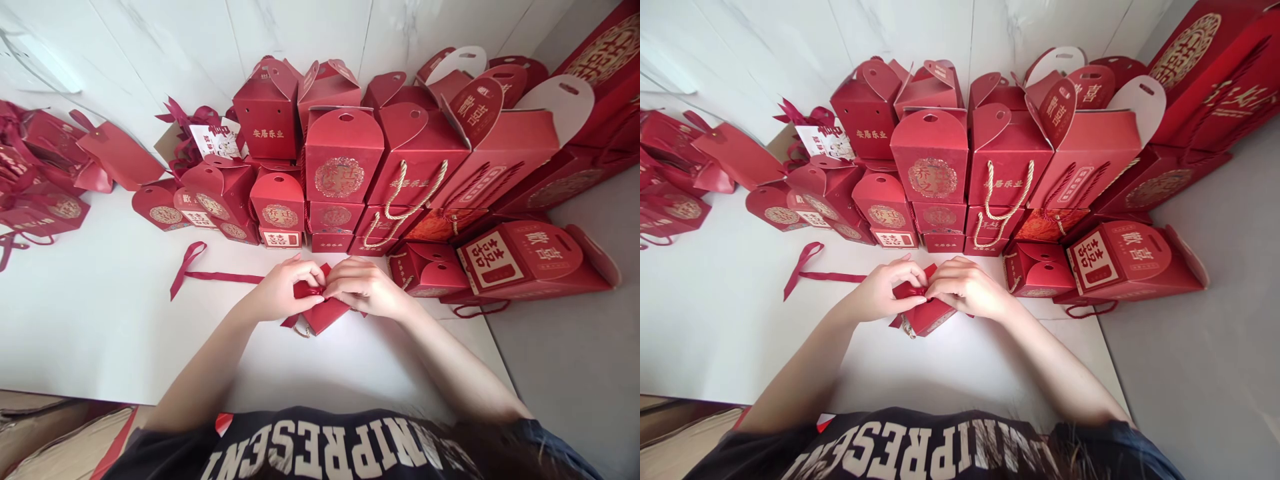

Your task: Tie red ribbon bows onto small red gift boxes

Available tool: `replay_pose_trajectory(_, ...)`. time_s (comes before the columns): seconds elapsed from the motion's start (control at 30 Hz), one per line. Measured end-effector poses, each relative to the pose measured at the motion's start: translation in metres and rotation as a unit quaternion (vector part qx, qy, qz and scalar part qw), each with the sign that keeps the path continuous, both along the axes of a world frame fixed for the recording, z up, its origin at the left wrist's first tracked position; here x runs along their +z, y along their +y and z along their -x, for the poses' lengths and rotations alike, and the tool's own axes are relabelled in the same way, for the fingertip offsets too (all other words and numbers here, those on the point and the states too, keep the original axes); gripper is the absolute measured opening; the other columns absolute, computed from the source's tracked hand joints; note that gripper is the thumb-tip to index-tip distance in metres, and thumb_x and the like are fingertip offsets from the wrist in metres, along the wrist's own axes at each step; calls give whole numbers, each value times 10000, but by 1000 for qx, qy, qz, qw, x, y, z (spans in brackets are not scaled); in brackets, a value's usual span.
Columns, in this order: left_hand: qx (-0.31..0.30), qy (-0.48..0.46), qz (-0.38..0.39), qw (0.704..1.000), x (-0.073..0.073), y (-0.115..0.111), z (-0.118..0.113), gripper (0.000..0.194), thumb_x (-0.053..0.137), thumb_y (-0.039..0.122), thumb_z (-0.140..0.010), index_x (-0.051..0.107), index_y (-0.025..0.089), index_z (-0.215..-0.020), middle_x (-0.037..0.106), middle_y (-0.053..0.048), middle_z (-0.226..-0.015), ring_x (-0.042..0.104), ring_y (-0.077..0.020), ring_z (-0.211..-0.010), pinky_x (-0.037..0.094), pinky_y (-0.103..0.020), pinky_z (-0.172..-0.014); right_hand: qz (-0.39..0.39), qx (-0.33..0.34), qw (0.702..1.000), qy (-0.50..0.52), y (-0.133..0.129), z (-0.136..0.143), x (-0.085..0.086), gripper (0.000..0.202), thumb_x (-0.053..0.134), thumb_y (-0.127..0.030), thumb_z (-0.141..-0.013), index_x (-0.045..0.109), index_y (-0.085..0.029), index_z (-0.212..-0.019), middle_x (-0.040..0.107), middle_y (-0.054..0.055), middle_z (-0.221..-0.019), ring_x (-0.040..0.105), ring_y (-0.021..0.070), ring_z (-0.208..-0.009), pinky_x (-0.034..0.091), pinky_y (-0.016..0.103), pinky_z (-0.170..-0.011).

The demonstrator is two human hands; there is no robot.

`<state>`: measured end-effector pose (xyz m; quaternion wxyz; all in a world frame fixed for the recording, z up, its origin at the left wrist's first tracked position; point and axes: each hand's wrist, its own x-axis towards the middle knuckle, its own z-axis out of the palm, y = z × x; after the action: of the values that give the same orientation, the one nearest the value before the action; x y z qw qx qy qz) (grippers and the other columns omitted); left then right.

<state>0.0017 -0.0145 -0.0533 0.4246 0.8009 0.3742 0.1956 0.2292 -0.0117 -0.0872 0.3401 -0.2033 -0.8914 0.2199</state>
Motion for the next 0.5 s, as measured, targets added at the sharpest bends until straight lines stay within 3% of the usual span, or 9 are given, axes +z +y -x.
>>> replay_pose_trajectory(0.1, 18, 41, -93, 995, 5, -8, -5, 92, 634, 160, -801, 589, 197, -872, 677, 10, -881, 613, -149, -844, 450, -331, -889, -9, -11, 1000, -5, -1, 0, 1, 95, 607, -181, -925, 689, -226, -939, 729, 31, -896, 659, 171, -865, 429, 347, -839)
replay_pose_trajectory(0.2, 41, 66, -134, 988, 6, -15, -9, 136, 596, 114, -804, 573, 206, -902, 668, 26, -901, 598, -143, -852, 441, -313, -864, -13, -18, 1000, -9, -1, 1, 1, 94, 600, -177, -927, 683, -221, -939, 723, 25, -877, 648, 162, -845, 420, 343, -843)
replay_pose_trajectory(0.5, 126, 150, -249, 949, -10, -30, -20, 131, 476, 73, -813, 488, 203, -823, 571, 7, -782, 540, -148, -695, 411, -269, -630, -9, -35, 998, -44, -5, 5, 6, 129, 538, -196, -954, 661, -210, -917, 695, 42, -861, 613, 175, -826, 422, 351, -824)
